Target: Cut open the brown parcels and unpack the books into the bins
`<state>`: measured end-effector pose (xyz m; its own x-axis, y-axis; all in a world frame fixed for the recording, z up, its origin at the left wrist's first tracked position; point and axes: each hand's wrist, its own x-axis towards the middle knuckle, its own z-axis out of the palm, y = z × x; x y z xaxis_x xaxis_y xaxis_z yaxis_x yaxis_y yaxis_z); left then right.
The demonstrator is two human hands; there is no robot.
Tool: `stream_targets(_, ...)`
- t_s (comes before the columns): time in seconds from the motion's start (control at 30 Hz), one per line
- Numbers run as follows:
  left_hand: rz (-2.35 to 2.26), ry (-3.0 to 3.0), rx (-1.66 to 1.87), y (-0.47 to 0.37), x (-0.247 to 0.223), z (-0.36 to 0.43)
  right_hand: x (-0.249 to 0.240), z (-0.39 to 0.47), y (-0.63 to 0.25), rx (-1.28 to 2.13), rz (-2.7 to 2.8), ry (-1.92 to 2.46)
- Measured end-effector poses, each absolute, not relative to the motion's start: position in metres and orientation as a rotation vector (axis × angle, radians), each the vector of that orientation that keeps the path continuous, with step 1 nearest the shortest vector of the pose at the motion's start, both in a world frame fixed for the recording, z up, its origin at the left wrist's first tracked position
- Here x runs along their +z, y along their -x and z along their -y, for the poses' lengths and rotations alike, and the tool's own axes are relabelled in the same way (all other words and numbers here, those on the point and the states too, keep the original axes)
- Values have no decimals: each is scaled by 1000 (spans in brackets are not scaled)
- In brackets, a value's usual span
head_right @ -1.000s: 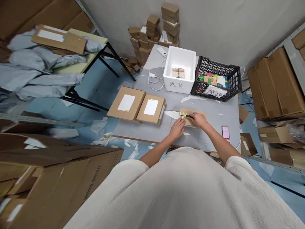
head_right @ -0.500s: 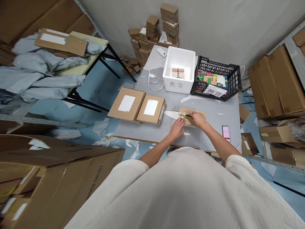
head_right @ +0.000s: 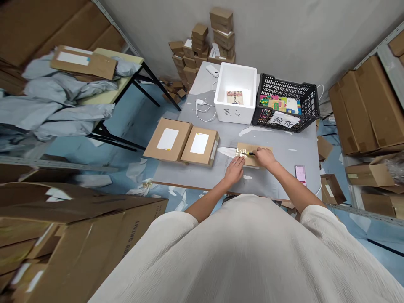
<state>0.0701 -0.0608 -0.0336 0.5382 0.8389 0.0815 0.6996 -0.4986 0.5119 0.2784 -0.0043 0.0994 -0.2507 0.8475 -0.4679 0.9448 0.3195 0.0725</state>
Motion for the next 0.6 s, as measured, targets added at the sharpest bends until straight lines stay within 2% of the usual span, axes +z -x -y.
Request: stream_targets(0.6,-1448,-2346,352,-84,-20,56,103,34,-401,-312,-2047,-1727)
